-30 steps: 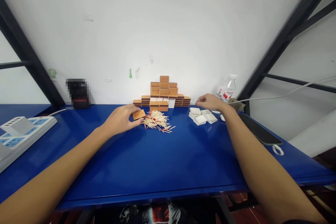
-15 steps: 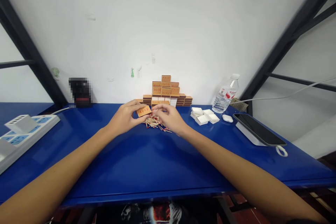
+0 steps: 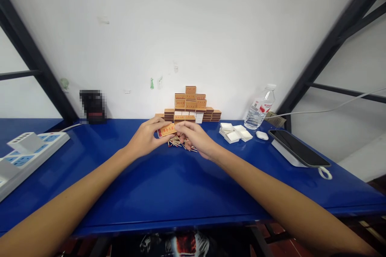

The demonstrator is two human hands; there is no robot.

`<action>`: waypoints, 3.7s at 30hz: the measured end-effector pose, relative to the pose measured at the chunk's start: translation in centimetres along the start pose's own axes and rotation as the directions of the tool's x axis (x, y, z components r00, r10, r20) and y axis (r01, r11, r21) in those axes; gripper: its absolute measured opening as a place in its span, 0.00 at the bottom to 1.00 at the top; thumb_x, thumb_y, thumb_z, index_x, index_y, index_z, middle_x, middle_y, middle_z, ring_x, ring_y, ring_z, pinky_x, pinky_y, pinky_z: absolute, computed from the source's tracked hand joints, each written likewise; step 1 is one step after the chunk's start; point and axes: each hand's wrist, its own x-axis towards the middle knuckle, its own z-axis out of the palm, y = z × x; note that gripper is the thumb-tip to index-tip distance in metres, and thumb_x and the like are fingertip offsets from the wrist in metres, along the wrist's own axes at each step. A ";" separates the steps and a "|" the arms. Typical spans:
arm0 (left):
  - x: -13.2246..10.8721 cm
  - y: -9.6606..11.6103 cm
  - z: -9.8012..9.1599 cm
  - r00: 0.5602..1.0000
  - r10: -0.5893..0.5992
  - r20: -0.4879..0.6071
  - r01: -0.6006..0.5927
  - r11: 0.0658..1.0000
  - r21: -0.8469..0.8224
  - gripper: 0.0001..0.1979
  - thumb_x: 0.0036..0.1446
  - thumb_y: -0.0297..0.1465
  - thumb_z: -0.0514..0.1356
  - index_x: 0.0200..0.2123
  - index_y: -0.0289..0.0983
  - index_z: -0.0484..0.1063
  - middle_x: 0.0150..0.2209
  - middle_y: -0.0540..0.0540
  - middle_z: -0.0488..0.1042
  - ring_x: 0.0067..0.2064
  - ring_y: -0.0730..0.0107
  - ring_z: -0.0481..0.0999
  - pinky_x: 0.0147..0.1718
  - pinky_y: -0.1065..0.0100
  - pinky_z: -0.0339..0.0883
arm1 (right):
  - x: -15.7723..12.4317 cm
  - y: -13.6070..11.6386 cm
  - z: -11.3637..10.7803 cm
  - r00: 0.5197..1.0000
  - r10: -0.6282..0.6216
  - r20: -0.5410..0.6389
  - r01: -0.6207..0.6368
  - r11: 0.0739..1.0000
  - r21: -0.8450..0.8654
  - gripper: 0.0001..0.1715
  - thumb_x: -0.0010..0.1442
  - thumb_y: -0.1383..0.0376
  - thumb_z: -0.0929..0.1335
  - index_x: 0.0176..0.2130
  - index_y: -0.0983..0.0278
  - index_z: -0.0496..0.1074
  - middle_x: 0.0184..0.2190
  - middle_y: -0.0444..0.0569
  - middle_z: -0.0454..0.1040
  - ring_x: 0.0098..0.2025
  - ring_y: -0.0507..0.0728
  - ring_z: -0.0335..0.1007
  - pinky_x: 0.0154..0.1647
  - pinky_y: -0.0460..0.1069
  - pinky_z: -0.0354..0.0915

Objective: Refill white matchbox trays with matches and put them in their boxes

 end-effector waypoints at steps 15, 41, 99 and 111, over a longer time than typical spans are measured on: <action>-0.1 -0.5 0.3 0.991 -0.130 0.012 0.130 0.991 0.025 0.21 0.59 0.46 0.68 0.49 0.39 0.80 0.42 0.44 0.82 0.35 0.66 0.76 0.36 0.64 0.71 | 0.9 0.9 -1.1 0.992 0.017 -0.124 -0.023 0.998 -0.051 0.13 0.56 0.61 0.72 0.25 0.63 0.69 0.17 0.39 0.64 0.16 0.46 0.54 0.14 0.42 0.50; 0.2 -0.5 0.0 0.948 -0.318 0.012 0.318 0.947 -0.050 0.31 0.55 0.51 0.69 0.57 0.41 0.75 0.41 0.46 0.82 0.31 0.68 0.76 0.34 0.65 0.73 | 6.3 -1.2 -21.9 0.832 0.022 -0.555 -0.358 0.785 -0.506 0.08 0.55 0.64 0.74 0.31 0.68 0.75 0.30 0.53 0.75 0.30 0.52 0.67 0.21 0.44 0.57; -0.6 -1.5 1.0 0.989 -0.144 0.021 0.143 0.988 0.059 0.27 0.64 0.45 0.65 0.62 0.42 0.69 0.50 0.43 0.80 0.47 0.61 0.79 0.48 0.58 0.74 | 4.9 1.3 -6.4 0.986 -0.163 -0.022 0.126 0.836 -0.533 0.28 0.60 0.44 0.71 0.27 0.65 0.74 0.26 0.49 0.76 0.28 0.53 0.66 0.32 0.49 0.60; -0.6 -1.4 0.5 0.989 -0.147 0.016 0.144 0.979 0.145 0.27 0.66 0.43 0.62 0.64 0.43 0.65 0.45 0.44 0.80 0.47 0.60 0.80 0.48 0.57 0.73 | 4.8 1.6 -5.6 0.943 -0.328 0.063 0.268 0.632 -0.727 0.21 0.66 0.51 0.68 0.34 0.65 0.78 0.26 0.46 0.74 0.26 0.53 0.63 0.29 0.48 0.55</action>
